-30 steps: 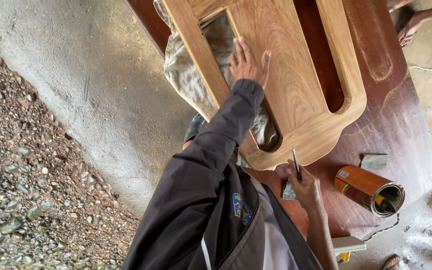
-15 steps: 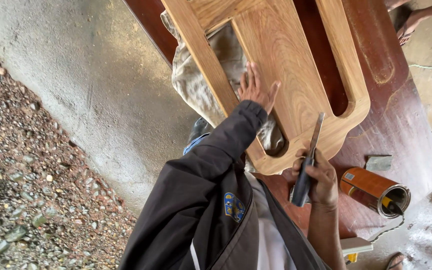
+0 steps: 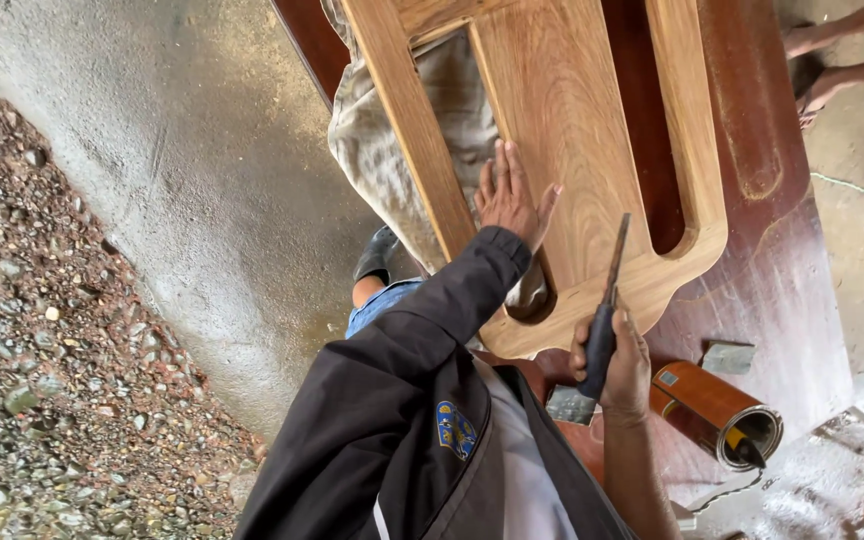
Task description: Refining the surface and joints of a wooden furniture frame using a chisel and sandpaper
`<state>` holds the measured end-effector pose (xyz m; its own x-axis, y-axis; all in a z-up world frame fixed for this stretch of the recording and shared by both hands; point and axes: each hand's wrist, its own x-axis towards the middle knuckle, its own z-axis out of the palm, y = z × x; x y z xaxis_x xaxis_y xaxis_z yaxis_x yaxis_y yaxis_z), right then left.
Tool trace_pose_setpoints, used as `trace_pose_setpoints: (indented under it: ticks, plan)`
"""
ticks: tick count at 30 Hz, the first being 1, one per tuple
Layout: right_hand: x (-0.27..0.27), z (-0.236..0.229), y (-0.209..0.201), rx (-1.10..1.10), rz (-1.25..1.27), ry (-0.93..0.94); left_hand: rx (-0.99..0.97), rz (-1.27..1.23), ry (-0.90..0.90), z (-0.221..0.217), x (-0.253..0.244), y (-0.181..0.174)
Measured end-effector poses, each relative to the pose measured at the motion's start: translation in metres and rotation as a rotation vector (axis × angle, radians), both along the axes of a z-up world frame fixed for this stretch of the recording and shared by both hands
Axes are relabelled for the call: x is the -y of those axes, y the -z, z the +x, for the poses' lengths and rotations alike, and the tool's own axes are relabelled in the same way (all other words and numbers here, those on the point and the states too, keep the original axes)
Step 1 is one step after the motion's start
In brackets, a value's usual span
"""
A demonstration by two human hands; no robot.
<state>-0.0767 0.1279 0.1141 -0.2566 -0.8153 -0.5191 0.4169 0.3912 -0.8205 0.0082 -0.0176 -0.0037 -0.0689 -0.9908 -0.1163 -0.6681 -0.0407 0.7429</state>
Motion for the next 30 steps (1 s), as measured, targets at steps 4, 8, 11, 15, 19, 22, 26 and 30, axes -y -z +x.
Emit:
trace_pose_setpoints:
  ticks: [4, 8, 11, 15, 19, 22, 26, 30]
  plan:
    - [0.013, 0.004, -0.005, -0.116, -0.067, -0.074, -0.027, 0.057, -0.005, 0.004, 0.023, -0.006]
    - [0.02, -0.004, 0.003, -0.279, -0.091, -0.156, 0.06, 0.048, -0.042, 0.004, 0.042, 0.004]
    - [0.026, -0.016, 0.016, -0.494, -0.104, -0.248, 0.049, 0.068, -0.02, 0.008, 0.033, -0.005]
    - [0.055, -0.012, 0.012, -0.922, -0.238, -0.39, 0.059, 0.048, 0.003, 0.004, 0.011, 0.005]
    - [0.075, -0.027, 0.044, -1.181, -0.348, -0.447, 0.026, 0.008, -0.022, 0.006, 0.024, 0.001]
    - [0.086, -0.025, 0.051, -1.168, -0.378, -0.452, 0.072, 0.014, -0.09, 0.006, 0.039, 0.008]
    - [0.094, -0.021, 0.05, -1.174, -0.429, -0.476, 0.053, -0.099, -0.107, -0.008, 0.028, 0.045]
    - [0.103, -0.01, 0.041, -1.196, -0.46, -0.529, -0.041, -0.171, -0.05, -0.008, 0.009, 0.041]
